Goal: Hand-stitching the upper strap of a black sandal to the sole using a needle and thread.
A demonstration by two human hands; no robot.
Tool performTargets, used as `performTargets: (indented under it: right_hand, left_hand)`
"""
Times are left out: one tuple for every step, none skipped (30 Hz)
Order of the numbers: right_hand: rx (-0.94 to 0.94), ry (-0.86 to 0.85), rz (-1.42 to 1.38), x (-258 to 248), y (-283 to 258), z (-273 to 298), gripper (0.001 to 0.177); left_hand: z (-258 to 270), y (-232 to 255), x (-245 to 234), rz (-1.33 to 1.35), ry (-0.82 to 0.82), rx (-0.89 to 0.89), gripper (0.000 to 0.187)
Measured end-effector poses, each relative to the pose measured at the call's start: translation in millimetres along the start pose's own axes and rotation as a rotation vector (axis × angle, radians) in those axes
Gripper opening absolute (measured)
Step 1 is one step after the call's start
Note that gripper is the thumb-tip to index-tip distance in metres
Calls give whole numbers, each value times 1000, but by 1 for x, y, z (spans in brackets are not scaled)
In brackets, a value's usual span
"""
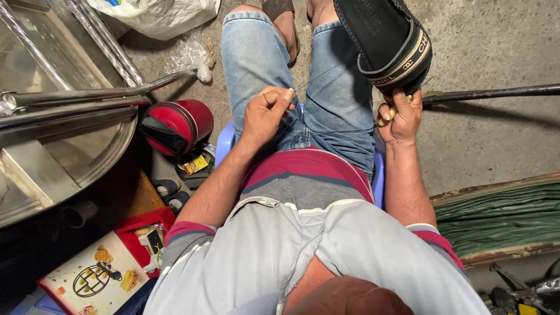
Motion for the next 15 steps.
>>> performTargets:
  right_hand:
    - [-1,-3,0,-1,0,-1,28]
    - [-7,-10,4,-3,0,-2,28]
    - [-10,-14,10,-4,0,-1,29]
    - [-8,-15,11,-3,1,-1,29]
    - [-16,-14,14,-3,1,-2,29]
    - [-23,-12,17,-3,0,-4,29]
    - [-21,-11,20,-2,0,-3,29]
    - [-18,-7,28,-2,0,-3,28]
    - [-17,-3,36,-1,-1,-3,26]
    - [-18,-3,39,-1,-3,-3,26]
    - [-36,-16,65,1,-5,-3,28]
    - [-54,-28,90,2,-7,-3,29]
    - [-56,-34,92,15,-17,-2,29]
    - [-90,-27,153,28,-27,0,28]
    - [-129,-19,211,42,-36,1,27]
  left_hand:
    - [-3,-1,-3,-1,2,2,33]
    - [-5,-2,-7,31,16,22,34]
    - [-7,-4,-11,65,29,38,36]
    - [-7,-4,-16,66,31,36,36]
    - [-9,-4,-22,80,57,66,34]
    - [-11,-4,-27,95,83,95,33]
    - [-12,-3,-38,98,84,93,33]
    - [-12,-1,-49,47,109,101,30]
    - [-14,1,-61,-4,134,111,27]
    - [-17,-6,-79,-2,134,111,27]
    - [-19,-13,-101,-83,325,90,22]
    - [-21,-20,-121,-165,516,68,23]
    - [-19,-18,-138,-162,521,72,23]
    - [-16,-17,-156,29,663,21,20]
    - [-15,-15,-176,222,797,-27,33]
Point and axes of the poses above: each hand's wrist, its own z-axis away from the middle knuckle, its own x-axis out of the palm, y = z × x, the point moved 1 cm from there along -z, towards the middle knuckle, and after that the axes turned 11 degrees about -y, right-handed, at the moved point
